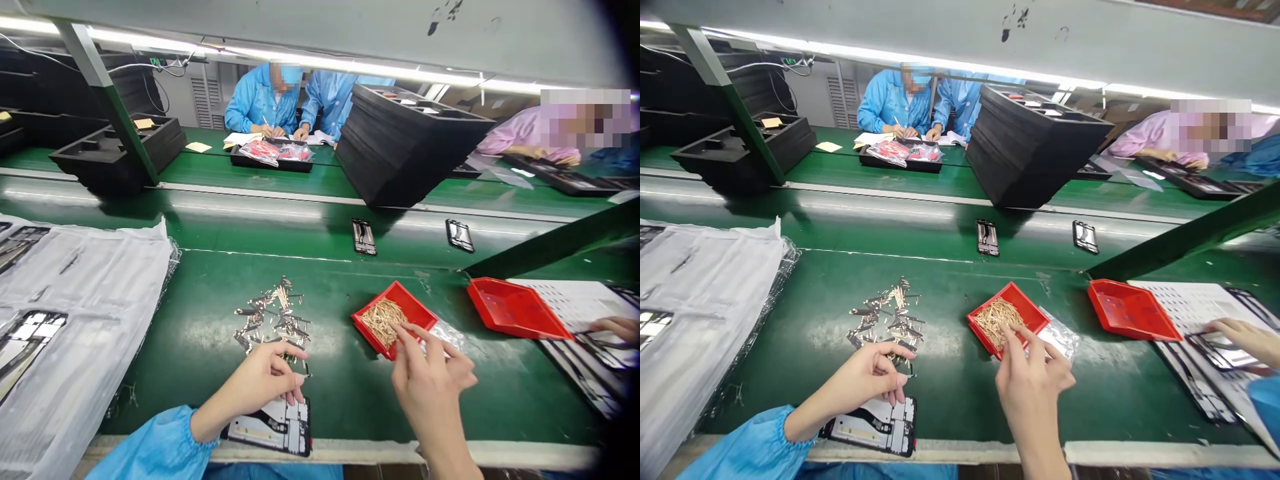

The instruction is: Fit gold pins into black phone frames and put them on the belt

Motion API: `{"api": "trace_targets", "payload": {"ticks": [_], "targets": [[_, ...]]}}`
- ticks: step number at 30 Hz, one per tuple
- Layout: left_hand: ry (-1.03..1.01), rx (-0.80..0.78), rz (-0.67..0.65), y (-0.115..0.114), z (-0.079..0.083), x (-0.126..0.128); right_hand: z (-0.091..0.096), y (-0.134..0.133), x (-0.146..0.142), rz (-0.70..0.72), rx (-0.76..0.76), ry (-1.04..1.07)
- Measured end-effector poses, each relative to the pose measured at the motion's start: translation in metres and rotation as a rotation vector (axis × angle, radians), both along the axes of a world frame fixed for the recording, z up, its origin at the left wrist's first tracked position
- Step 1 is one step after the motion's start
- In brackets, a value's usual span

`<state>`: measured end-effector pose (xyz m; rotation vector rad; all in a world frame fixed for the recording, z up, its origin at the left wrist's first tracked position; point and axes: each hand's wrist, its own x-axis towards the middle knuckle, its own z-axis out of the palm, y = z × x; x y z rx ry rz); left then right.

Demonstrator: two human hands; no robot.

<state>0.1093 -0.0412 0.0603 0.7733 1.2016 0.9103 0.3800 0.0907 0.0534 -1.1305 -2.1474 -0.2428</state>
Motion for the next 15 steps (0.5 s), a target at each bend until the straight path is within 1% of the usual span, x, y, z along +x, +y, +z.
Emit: {"api": "trace_targets", "payload": {"ticks": [1, 2, 4, 5, 7, 9, 10, 11, 12, 13, 15], "targets": [[-0.081, -0.021, 0.012, -0.001, -0.001, -0.001, 0.001, -0.003, -0.001, 0.069, -0.022, -0.016], [-0.145, -0.034, 0.022, -0.002, -0.003, -0.001, 0.002, -0.009, -0.005, 0.189, -0.058, -0.034], [-0.222, -0.040, 0.034, -0.005, -0.005, 0.001, 0.003, -0.029, -0.018, 0.446, -0.138, -0.068], [-0.245, -0.040, 0.037, -0.006, -0.006, 0.002, 0.003, -0.040, -0.026, 0.530, -0.164, -0.075], [-0.270, -0.043, 0.031, -0.009, -0.005, 0.003, 0.003, -0.059, -0.040, 0.594, -0.180, -0.059], [-0.259, -0.049, 0.009, -0.016, -0.003, 0.002, 0.001, -0.069, -0.050, 0.586, -0.193, -0.012], [-0.225, -0.050, 0.000, -0.022, -0.001, 0.000, -0.001, -0.072, -0.053, 0.581, -0.229, 0.018], [-0.153, -0.041, -0.003, -0.029, 0.000, -0.003, -0.004, -0.073, -0.055, 0.581, -0.302, 0.045], [-0.040, -0.013, -0.002, -0.037, 0.001, -0.006, -0.007, -0.074, -0.057, 0.593, -0.414, 0.063], [0.115, 0.037, -0.003, -0.047, 0.002, -0.009, -0.010, -0.074, -0.058, 0.609, -0.556, 0.074], [0.490, 0.191, -0.027, -0.068, -0.001, -0.014, -0.017, -0.077, -0.061, 0.633, -0.842, 0.068]]}}
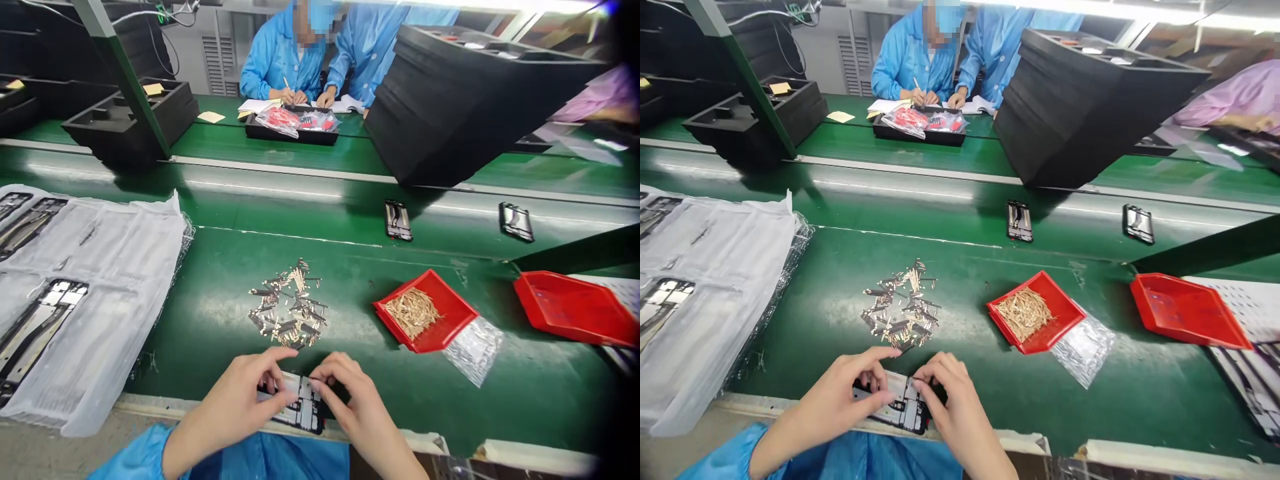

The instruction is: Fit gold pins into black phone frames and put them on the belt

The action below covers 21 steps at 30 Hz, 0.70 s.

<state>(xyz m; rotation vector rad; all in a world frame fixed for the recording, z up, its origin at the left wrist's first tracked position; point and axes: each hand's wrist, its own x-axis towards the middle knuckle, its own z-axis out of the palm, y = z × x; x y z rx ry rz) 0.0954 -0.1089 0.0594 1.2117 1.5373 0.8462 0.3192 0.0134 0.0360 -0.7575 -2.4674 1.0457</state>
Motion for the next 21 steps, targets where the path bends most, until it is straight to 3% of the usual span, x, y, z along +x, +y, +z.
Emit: {"api": "trace_targets", "payload": {"ticks": [2, 5, 12, 21], "targets": [[0.327, 0.138, -0.068, -0.019, -0.007, -0.003, -0.007, -0.004, -0.002, 0.022, -0.148, -0.074], [0.555, 0.206, -0.165, -0.036, -0.019, -0.004, -0.013, -0.009, -0.004, -0.003, -0.182, -0.119], [0.578, 0.205, -0.185, -0.040, -0.029, -0.004, -0.017, -0.012, -0.006, -0.011, -0.108, -0.118], [0.567, 0.196, -0.197, -0.038, -0.027, -0.004, -0.028, -0.016, -0.002, 0.032, 0.153, 0.049]]}}
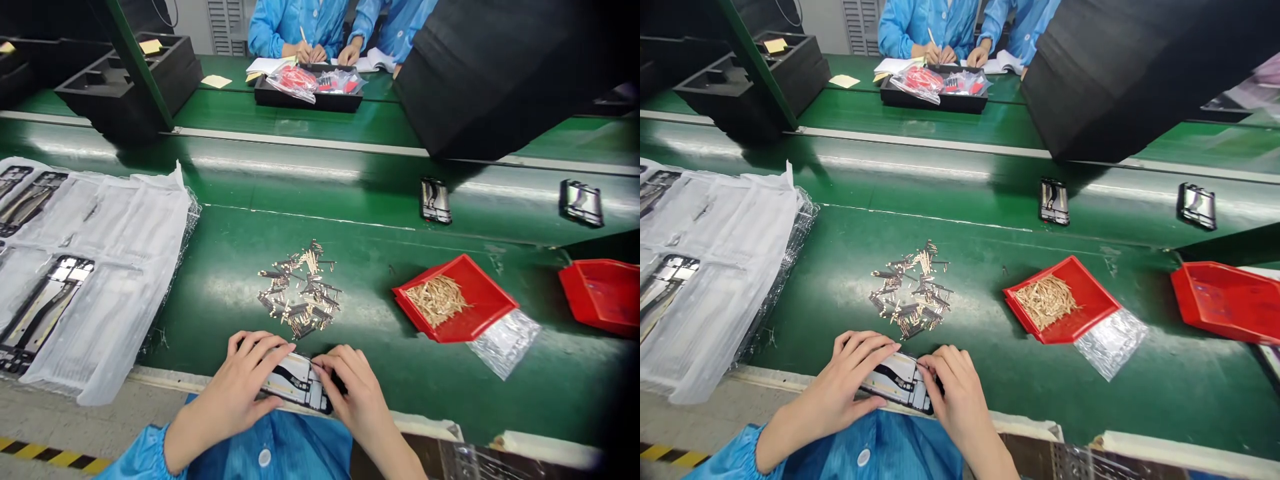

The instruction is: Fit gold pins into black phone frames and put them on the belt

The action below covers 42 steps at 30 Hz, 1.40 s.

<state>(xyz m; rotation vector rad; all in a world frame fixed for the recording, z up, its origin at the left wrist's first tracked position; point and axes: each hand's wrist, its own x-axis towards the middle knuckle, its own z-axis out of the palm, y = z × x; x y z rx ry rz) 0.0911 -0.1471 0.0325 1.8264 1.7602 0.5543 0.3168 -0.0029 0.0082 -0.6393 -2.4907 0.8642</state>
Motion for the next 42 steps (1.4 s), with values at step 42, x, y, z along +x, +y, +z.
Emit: {"api": "trace_targets", "payload": {"ticks": [42], "targets": [[-0.021, 0.142, 0.012, 0.010, 0.032, 0.008, 0.030, 0.012, 0.004, -0.082, -0.179, 0.293]]}}
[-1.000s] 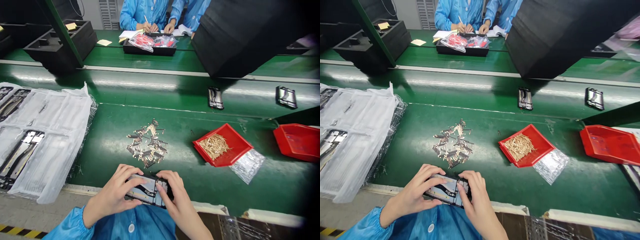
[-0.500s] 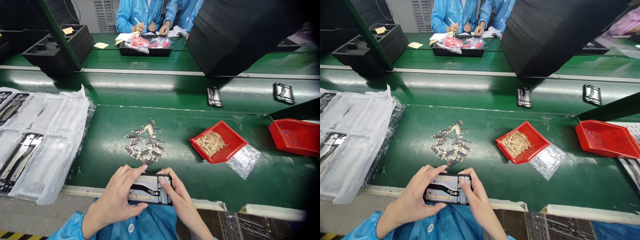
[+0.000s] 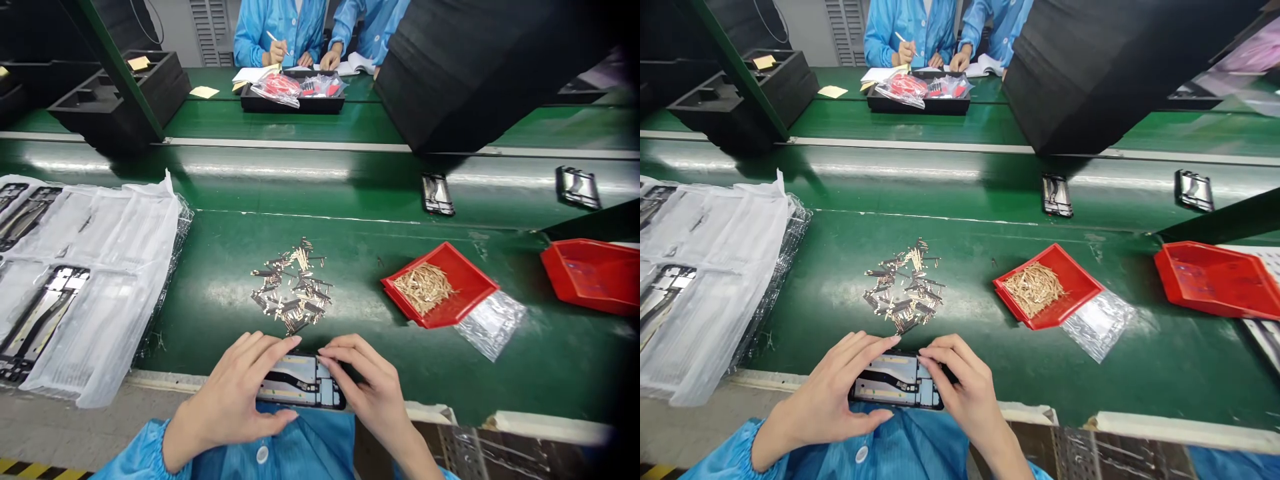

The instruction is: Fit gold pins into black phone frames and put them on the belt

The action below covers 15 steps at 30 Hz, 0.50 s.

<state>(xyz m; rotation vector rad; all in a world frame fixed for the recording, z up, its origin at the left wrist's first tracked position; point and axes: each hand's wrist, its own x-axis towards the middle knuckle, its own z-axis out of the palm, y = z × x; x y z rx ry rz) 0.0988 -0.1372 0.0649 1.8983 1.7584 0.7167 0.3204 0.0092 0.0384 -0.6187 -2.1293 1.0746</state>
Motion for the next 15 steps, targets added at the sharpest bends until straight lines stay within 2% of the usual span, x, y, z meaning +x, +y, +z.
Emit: {"api": "trace_targets", "payload": {"ticks": [3, 6, 10, 15], "targets": [[-0.038, 0.078, 0.038, 0.003, -0.002, 0.000, -0.002, 0.001, 0.000, 0.030, 0.064, 0.004], [-0.136, 0.201, 0.171, 0.008, -0.009, 0.002, -0.006, 0.002, -0.001, 0.083, 0.085, 0.076], [-0.243, 0.349, 0.329, 0.011, -0.018, 0.009, -0.004, 0.000, -0.002, 0.130, 0.049, 0.113], [-0.216, 0.462, 0.402, 0.008, -0.028, 0.015, 0.002, -0.006, -0.005, 0.069, -0.052, 0.075]]}}
